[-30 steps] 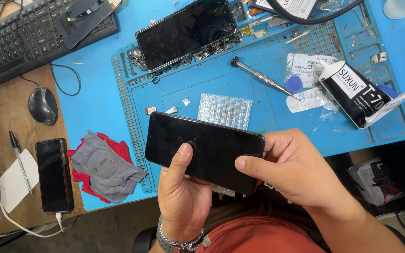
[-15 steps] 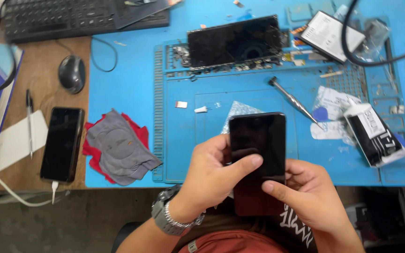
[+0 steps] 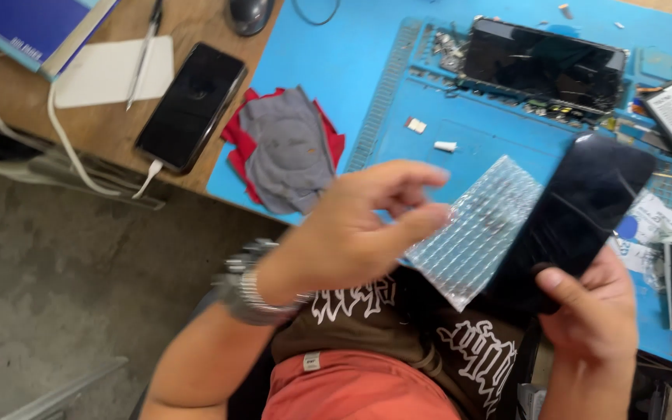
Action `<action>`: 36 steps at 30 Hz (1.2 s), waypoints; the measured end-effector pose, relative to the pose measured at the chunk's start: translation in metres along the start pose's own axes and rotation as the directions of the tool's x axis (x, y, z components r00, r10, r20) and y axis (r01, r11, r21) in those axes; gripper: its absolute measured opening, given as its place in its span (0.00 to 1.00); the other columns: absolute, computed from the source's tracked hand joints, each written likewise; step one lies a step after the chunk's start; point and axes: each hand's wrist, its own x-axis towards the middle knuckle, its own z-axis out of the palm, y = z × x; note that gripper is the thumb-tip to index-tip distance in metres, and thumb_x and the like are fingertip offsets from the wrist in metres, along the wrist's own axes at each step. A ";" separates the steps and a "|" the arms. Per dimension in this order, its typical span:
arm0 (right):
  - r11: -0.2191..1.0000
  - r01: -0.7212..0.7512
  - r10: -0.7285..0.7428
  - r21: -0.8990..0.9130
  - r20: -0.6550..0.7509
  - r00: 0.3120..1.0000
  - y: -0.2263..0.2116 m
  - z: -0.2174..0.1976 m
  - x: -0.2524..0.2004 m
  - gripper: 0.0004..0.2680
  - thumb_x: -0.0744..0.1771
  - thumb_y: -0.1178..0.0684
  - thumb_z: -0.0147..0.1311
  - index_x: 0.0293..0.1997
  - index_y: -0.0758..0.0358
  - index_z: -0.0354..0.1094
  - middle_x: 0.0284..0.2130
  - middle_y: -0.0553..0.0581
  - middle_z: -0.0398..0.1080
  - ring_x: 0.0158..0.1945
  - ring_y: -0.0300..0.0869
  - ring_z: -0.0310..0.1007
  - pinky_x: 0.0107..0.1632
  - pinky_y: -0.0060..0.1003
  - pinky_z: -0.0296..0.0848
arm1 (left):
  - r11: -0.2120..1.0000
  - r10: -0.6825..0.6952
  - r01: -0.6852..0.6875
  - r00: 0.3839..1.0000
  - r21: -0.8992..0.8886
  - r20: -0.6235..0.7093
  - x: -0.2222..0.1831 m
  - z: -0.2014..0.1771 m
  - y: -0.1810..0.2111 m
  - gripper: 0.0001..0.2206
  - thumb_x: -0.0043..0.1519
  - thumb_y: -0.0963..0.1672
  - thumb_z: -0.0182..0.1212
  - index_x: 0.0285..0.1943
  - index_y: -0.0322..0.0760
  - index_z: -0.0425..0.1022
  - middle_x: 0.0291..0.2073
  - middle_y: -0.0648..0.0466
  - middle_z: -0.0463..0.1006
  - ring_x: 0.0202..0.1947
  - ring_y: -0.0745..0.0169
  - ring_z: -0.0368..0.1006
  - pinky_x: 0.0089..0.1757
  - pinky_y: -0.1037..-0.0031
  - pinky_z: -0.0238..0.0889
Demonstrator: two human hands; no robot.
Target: The person applies adhesive to the edge of a smartphone screen and then repeatedly presses and wipes the screen edges with a small tool and a cloth. The person handles the phone and tools on a blue workbench with other disassembled phone parts nearby.
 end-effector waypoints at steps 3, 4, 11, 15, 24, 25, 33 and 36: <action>0.997 0.037 -0.039 -0.063 -0.027 0.999 -0.002 -0.002 0.008 0.22 0.61 0.58 0.63 0.62 0.61 0.65 0.50 0.57 0.75 0.52 0.46 0.78 0.58 0.47 0.80 | 0.988 -0.121 0.094 0.964 0.121 0.237 -0.056 -0.063 -0.001 0.13 0.65 0.44 0.55 0.25 0.41 0.73 0.18 0.62 0.73 0.21 0.75 0.65 0.26 0.79 0.59; 0.997 0.038 -0.039 -0.062 -0.017 0.999 -0.004 0.004 0.006 0.22 0.61 0.58 0.63 0.62 0.61 0.65 0.50 0.57 0.75 0.52 0.46 0.78 0.58 0.47 0.80 | 0.988 -0.120 0.094 0.966 0.124 0.227 -0.067 -0.069 -0.012 0.13 0.65 0.44 0.55 0.25 0.41 0.73 0.18 0.62 0.73 0.21 0.75 0.65 0.26 0.79 0.59; 0.990 0.085 -0.078 -0.114 0.063 0.995 -0.010 0.022 -0.006 0.23 0.63 0.56 0.59 0.66 0.61 0.62 0.54 0.55 0.72 0.55 0.44 0.76 0.62 0.40 0.78 | 0.691 -0.336 0.554 0.815 0.464 -0.473 -0.117 -0.105 -0.236 0.26 0.56 0.52 0.67 0.57 0.32 0.71 0.53 0.42 0.75 0.55 0.38 0.68 0.52 0.56 0.61; 0.979 0.090 -0.076 -0.183 0.079 0.994 -0.007 0.020 -0.008 0.25 0.62 0.54 0.59 0.69 0.60 0.62 0.58 0.55 0.72 0.58 0.43 0.76 0.64 0.38 0.78 | 0.733 -0.021 0.414 0.807 0.540 -0.590 -0.103 -0.122 -0.279 0.41 0.52 0.53 0.73 0.71 0.29 0.60 0.64 0.35 0.65 0.65 0.28 0.56 0.63 0.50 0.54; 0.985 0.117 -0.112 -0.124 0.047 0.993 -0.004 0.027 -0.008 0.28 0.62 0.55 0.58 0.74 0.58 0.60 0.62 0.54 0.72 0.65 0.43 0.76 0.70 0.40 0.78 | 0.786 -0.103 0.479 0.725 0.390 -0.681 -0.088 -0.084 -0.263 0.41 0.49 0.51 0.75 0.68 0.24 0.62 0.63 0.34 0.67 0.67 0.28 0.56 0.65 0.51 0.52; 0.986 0.115 -0.110 -0.123 0.044 0.993 -0.001 0.027 -0.008 0.28 0.62 0.55 0.58 0.74 0.58 0.60 0.62 0.54 0.72 0.65 0.43 0.76 0.70 0.40 0.78 | 0.785 -0.105 0.480 0.726 0.392 -0.679 -0.090 -0.075 -0.264 0.41 0.49 0.51 0.75 0.68 0.24 0.62 0.63 0.34 0.67 0.67 0.28 0.56 0.65 0.51 0.52; 0.991 0.120 -0.117 -0.053 0.044 0.992 0.034 -0.050 0.011 0.13 0.68 0.59 0.52 0.32 0.39 0.53 0.64 0.34 0.69 0.78 0.39 0.69 0.81 0.62 0.69 | 0.840 -0.072 0.454 0.637 0.297 -0.768 -0.097 -0.015 -0.254 0.28 0.53 0.50 0.71 0.55 0.26 0.71 0.44 0.37 0.73 0.51 0.29 0.66 0.54 0.46 0.61; 0.989 0.046 -0.045 -0.140 0.009 0.999 0.024 -0.026 0.009 0.27 0.64 0.55 0.54 0.76 0.45 0.59 0.65 0.44 0.69 0.73 0.40 0.71 0.78 0.50 0.73 | 0.855 -0.046 0.428 0.625 0.293 -0.779 -0.097 -0.016 -0.260 0.26 0.49 0.51 0.74 0.46 0.28 0.70 0.40 0.39 0.73 0.48 0.32 0.68 0.50 0.51 0.63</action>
